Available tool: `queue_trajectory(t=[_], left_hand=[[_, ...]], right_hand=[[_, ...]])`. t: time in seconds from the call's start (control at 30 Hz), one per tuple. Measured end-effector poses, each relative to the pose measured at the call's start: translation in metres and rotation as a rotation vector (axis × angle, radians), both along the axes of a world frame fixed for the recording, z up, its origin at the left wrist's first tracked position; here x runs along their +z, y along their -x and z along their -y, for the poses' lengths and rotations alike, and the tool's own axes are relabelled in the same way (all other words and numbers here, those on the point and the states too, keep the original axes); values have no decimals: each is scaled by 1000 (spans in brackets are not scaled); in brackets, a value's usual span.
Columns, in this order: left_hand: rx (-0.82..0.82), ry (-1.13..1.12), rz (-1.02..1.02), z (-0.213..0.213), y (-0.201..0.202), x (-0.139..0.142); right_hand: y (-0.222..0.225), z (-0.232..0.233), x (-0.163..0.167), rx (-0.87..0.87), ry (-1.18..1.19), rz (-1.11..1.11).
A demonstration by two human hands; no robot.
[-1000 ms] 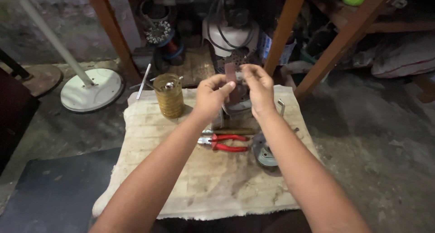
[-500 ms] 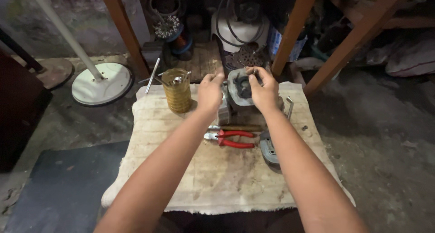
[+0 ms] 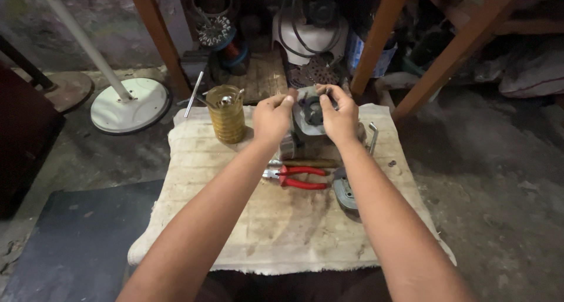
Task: The person works at a bench on a small engine cylinder assembly, holding the cylinder steady while using a wrench on a fastener and working the piston inside the cylinder bore by hand. They reposition the cylinder repeatedly and manipulate the piston and connecting rod area throughout the clip.
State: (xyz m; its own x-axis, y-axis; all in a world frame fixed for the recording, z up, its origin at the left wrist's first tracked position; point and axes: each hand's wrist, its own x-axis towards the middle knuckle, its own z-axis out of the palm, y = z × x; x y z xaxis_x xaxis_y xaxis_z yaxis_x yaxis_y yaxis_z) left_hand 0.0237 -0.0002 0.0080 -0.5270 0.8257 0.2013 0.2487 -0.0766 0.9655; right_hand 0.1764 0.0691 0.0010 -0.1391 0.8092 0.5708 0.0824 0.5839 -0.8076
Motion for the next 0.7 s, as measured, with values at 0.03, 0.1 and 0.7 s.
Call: queue_trajectory(t=[0.03,0.1,0.7], left_hand=[[46,-34,-51,2,-2,4],[137,-104,-156,5,-8,12],[60,-221,-838,66,-26,22]], right_hand=[[0,1,0,-9,7,7],[0,2,2,-8,8,0],[1,4,2,-6,2,-14]])
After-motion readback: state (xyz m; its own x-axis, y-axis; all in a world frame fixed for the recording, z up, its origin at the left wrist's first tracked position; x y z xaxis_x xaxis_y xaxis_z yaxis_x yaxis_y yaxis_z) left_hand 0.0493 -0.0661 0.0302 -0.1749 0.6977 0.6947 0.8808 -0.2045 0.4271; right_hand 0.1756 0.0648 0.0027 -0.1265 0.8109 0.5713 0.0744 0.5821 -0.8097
